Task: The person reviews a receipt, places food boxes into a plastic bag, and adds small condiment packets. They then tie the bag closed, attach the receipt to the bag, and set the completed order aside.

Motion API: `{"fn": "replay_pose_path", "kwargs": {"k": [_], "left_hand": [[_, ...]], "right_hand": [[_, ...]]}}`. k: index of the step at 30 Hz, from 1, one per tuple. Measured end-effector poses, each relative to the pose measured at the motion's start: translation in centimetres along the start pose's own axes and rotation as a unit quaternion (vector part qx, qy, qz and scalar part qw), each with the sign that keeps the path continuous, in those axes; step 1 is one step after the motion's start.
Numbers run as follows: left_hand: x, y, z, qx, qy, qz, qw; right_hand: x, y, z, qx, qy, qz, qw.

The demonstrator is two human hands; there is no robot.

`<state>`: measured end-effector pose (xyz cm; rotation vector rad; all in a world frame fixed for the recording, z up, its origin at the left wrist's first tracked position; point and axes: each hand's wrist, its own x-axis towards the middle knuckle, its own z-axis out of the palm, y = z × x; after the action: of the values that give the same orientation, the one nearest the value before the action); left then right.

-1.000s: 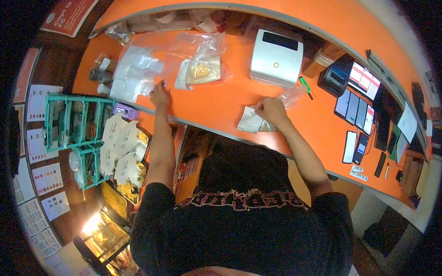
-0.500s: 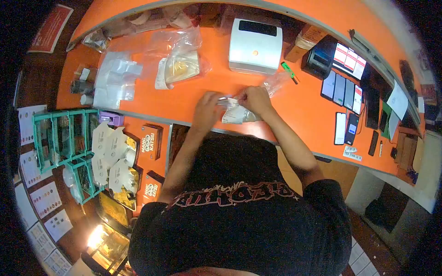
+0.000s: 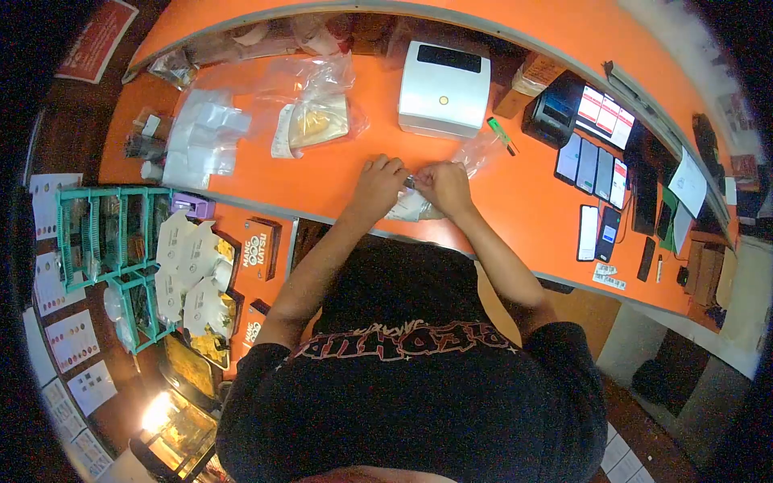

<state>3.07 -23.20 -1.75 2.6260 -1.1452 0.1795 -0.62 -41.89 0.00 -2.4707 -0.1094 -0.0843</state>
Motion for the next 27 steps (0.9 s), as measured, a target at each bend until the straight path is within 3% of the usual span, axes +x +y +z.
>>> {"fn": "replay_pose_path", "kwargs": {"k": [6, 9, 12, 15, 20, 23, 27], "left_hand": [[0.6, -0.5, 0.7, -0.023, 0.02, 0.042, 0.999], [0.6, -1.0, 0.5, -0.051, 0.026, 0.023, 0.998], [-0.2, -0.7, -0.5, -0.154, 0.062, -0.023, 0.986], [-1.0, -0.3, -0.5, -0.166, 0.099, -0.099, 0.976], [-1.0, -0.2, -1.0, -0.159, 0.047, -0.05, 0.985], [-0.2, 0.4, -0.4, -0.118, 0.033, -0.01, 0.992], [0.4, 0.5, 0.7, -0.061, 0.03, -0.003, 0.998]], "right_hand": [[-0.8, 0.3, -0.1, 0.045, 0.01, 0.014, 0.999], [-1.2, 0.9, 0.2, 0.066, 0.008, 0.028, 0.997], [-0.9, 0.3, -0.7, 0.036, -0.009, 0.046, 0.998], [-0.9, 0.4, -1.1, 0.005, -0.017, 0.037, 0.999], [-1.0, 0.3, -0.7, 0.075, 0.01, 0.032, 0.997], [-1.0, -0.2, -1.1, 0.022, -0.011, 0.022, 0.999], [-1.4, -0.2, -1.0, 0.059, 0.018, 0.037, 0.997]]}}
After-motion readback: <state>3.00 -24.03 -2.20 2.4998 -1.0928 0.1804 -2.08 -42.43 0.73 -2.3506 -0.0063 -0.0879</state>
